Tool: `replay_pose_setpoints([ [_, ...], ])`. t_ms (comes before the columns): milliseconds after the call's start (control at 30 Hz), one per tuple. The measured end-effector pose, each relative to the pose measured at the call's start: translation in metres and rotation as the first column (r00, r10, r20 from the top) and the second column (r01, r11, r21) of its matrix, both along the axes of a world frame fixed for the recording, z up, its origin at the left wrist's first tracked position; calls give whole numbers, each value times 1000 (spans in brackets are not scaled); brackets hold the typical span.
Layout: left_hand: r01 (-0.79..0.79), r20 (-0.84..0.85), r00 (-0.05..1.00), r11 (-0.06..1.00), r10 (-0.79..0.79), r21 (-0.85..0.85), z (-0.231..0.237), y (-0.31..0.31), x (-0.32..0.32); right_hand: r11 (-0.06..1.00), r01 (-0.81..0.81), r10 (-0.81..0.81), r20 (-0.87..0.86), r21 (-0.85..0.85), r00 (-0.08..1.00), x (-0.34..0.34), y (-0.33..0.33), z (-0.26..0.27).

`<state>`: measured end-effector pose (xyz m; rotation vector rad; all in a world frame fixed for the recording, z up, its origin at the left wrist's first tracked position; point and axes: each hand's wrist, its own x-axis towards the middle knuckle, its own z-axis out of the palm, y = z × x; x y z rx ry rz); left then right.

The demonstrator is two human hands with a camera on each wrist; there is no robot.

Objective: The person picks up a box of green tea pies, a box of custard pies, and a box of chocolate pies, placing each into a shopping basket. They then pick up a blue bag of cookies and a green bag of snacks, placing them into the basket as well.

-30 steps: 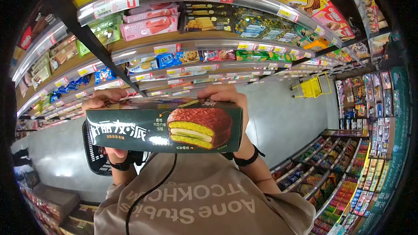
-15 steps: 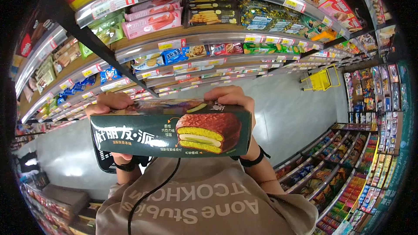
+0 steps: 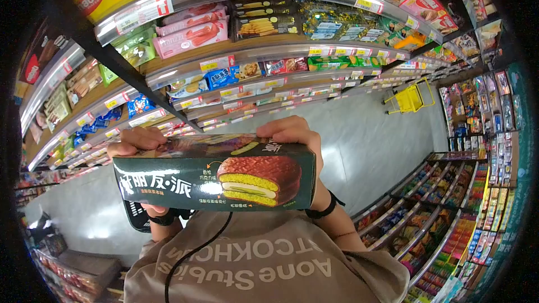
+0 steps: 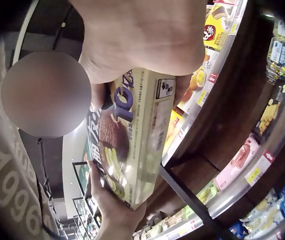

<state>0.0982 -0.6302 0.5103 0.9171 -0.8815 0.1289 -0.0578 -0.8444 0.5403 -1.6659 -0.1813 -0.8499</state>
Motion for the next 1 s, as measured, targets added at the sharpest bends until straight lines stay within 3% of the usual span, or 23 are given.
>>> replay_pose_setpoints([
  [500, -225, 23, 974, 973, 225, 46, 6, 46, -48, 965, -255, 248, -96, -60, 964, -3, 18, 16],
  [567, -226, 30, 974, 973, 225, 54, 6, 48, -58, 968, -242, 237, -82, -66, 968, -16, 17, 13],
  [667, -218, 47, 976, 973, 215, 76, 11, 47, -74, 970, -235, 236, -8, 57, 972, -37, 20, 12],
  [1000, -109, 53, 993, 985, 103, 135, 30, 31, -129, 998, -57, 55, 59, 35, 997, -116, 19, 10],
])
